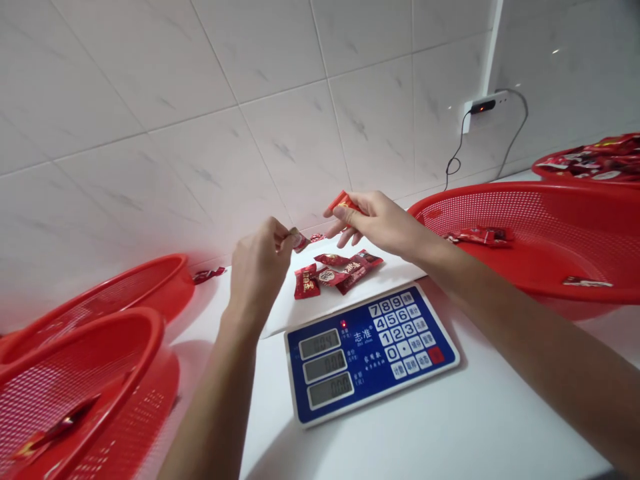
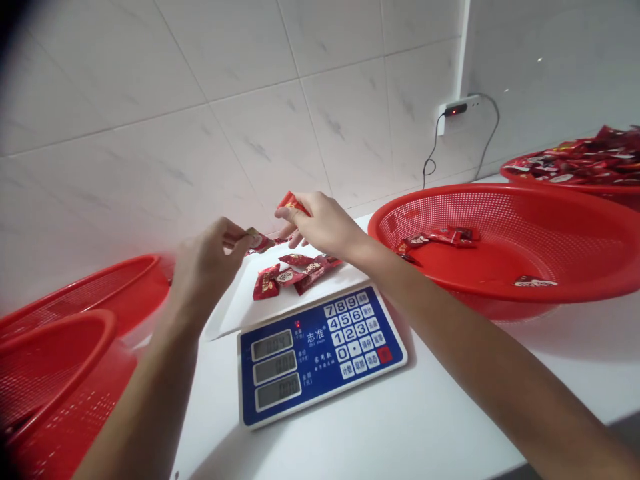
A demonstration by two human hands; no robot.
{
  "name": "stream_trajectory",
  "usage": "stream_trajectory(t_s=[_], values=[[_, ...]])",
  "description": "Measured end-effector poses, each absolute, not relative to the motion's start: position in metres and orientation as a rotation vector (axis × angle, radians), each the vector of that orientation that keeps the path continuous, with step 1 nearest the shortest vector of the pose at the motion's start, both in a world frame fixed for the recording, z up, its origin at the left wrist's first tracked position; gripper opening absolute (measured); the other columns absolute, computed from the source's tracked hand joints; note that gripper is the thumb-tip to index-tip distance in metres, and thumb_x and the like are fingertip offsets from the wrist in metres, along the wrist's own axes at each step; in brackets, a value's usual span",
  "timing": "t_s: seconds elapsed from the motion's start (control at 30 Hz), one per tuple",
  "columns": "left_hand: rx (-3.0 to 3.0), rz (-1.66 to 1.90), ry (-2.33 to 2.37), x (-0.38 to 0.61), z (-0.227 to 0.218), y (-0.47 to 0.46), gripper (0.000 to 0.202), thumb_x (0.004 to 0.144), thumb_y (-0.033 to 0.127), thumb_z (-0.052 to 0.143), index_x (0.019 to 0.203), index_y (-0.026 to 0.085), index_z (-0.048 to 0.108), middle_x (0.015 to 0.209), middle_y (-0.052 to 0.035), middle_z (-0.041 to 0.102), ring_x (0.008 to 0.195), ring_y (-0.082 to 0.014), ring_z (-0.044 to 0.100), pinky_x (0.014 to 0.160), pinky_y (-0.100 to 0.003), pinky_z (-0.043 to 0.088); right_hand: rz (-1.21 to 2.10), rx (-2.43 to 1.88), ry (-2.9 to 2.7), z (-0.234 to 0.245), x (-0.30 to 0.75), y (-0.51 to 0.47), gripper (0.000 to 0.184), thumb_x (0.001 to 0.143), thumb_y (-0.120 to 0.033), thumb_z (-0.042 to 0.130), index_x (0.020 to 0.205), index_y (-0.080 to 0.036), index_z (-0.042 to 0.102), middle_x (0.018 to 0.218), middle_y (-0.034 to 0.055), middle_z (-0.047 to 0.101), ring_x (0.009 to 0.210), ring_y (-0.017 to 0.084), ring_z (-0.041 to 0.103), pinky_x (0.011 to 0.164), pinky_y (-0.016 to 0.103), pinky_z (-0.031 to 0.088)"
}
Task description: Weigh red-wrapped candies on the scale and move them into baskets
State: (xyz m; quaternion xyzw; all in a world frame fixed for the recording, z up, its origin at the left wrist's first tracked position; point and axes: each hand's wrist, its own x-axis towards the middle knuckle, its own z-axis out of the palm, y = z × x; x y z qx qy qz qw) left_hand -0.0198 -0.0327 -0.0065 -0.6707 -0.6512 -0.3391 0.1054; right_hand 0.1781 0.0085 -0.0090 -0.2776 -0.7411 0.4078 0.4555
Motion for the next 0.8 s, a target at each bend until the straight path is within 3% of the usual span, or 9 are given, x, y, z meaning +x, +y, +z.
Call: stream_trajectory(t_s=[0.07,0.17,0.3,0.5,0.67,0.8], values=[[-2.055,-0.880,-1.942,-0.022,-0.010,-0.029,0.010,0.082,0.025,0.064,0.075,0.023,0.058,0.082,-0.0087,0.076,0.081,-0.0301,0.070,0.074,-0.042,0.049,1.001,-0.652,-1.835,-0.007,0.179,0.005,0.019,0.102,-0.031,0.054,0.093,-0.016,0.061,0.084,0.0085,0.074,0.066,0.015,0.069,0.061,0.027,0.053],[-2.195,-0.850,-1.945,-0.022,-0.005,-0.034,0.006,0.080,0.026,0.067,0.077,0.023,0.064,0.083,-0.0057,0.076,0.080,-0.0269,0.071,0.072,-0.038,0.051,0.972,-0.636,-1.861,-0.006,0.179,-0.001,0.021,0.100,-0.035,0.057,0.091,-0.016,0.060,0.081,0.0068,0.073,0.062,0.013,0.068,0.060,0.025,0.051],[-2.160,-1.171,-1.750,-0.008,0.012,-0.056,0.006,0.087,0.029,0.065,0.085,0.024,0.068,0.086,-0.0019,0.076,0.085,-0.0203,0.071,0.076,-0.032,0.053,1.006,-0.634,-1.905,-0.006,0.178,-0.007,0.021,0.100,-0.035,0.057,0.092,-0.016,0.059,0.072,0.0033,0.070,0.050,0.010,0.060,0.048,0.022,0.044],[-2.555,-1.267,-1.403,0.012,0.019,-0.077,0.034,0.092,0.017,0.058,0.122,0.028,0.067,0.111,-0.0005,0.075,0.100,-0.0161,0.070,0.089,-0.029,0.055,1.406,-0.291,-1.890,0.004,0.179,-0.012,0.041,0.099,-0.051,0.055,0.078,-0.016,0.054,0.054,-0.0038,0.057,0.039,0.004,0.043,0.039,0.018,0.033],[-2.479,-1.261,-1.358,0.008,0.021,-0.080,0.021,0.091,0.027,0.066,0.111,0.029,0.071,0.106,0.0009,0.074,0.100,-0.0171,0.069,0.090,-0.030,0.052,1.484,-0.190,-1.992,0.007,0.185,-0.013,0.060,0.093,-0.069,0.047,0.061,-0.018,0.049,0.043,-0.0063,0.041,0.037,0.005,0.034,0.038,0.019,0.031],[-2.403,-1.158,-1.444,0.007,0.024,-0.081,0.008,0.092,0.034,0.064,0.093,0.029,0.070,0.086,0.0036,0.074,0.083,-0.0163,0.068,0.074,-0.028,0.050,1.389,-0.327,-2.013,0.003,0.184,-0.017,0.069,0.091,-0.079,0.033,0.069,-0.017,0.056,0.049,-0.0019,0.049,0.043,0.008,0.041,0.041,0.021,0.034]])
